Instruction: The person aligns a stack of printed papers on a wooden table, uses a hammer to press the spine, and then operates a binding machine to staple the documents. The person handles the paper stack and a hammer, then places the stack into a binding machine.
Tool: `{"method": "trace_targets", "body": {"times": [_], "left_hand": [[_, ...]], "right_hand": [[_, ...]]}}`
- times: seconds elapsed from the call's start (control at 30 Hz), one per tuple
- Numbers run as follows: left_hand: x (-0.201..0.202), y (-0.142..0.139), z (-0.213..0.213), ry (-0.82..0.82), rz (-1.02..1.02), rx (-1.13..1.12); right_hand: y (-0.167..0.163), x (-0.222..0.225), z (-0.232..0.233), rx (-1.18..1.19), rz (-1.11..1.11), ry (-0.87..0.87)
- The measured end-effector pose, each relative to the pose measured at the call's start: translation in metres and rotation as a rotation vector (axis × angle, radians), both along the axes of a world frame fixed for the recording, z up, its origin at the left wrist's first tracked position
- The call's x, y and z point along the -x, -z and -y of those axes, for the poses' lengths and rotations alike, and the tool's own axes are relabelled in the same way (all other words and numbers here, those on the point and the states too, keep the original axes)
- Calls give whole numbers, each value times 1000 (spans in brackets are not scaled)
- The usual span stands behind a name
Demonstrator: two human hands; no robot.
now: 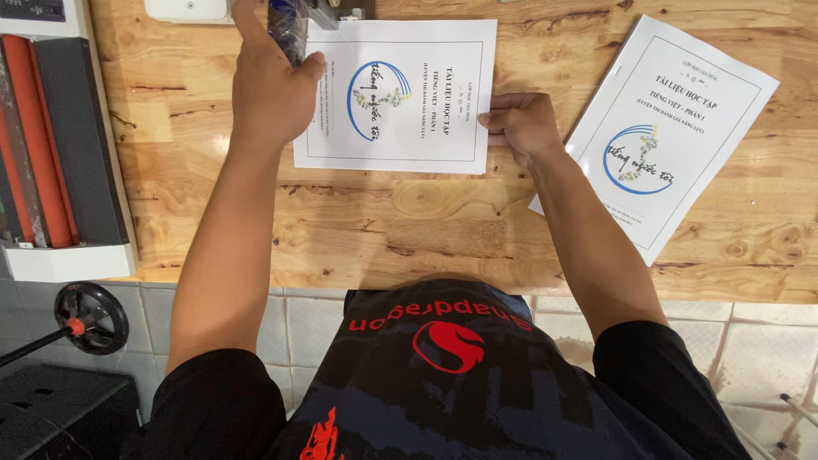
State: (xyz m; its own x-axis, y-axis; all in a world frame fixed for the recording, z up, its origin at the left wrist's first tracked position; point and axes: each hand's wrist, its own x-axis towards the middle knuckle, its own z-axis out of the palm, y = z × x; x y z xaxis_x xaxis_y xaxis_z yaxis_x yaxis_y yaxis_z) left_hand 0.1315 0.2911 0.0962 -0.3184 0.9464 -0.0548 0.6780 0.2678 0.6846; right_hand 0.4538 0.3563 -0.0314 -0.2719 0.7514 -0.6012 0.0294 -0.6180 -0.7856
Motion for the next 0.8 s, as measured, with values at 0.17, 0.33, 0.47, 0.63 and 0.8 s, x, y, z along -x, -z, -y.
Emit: {"method": "trace_targets", "body": {"times": [0.17, 0.33, 0.47, 0.63, 0.8], "left_hand": [[-5, -14, -7, -227, 325, 180], [-4, -13, -8, -251, 431, 174], [-2, -12, -8, -225, 435, 206], [-1, -11, -8, -205, 473, 189], [26, 3, 8, -90, 907, 92]], "right_hand": [[-1, 1, 0, 9, 17, -5], [-5, 1, 0, 14, 18, -6], [-6, 1, 0, 5, 31, -25], [-5, 1, 0, 7, 9, -21], [-4, 1, 0, 10, 56, -37]]}}
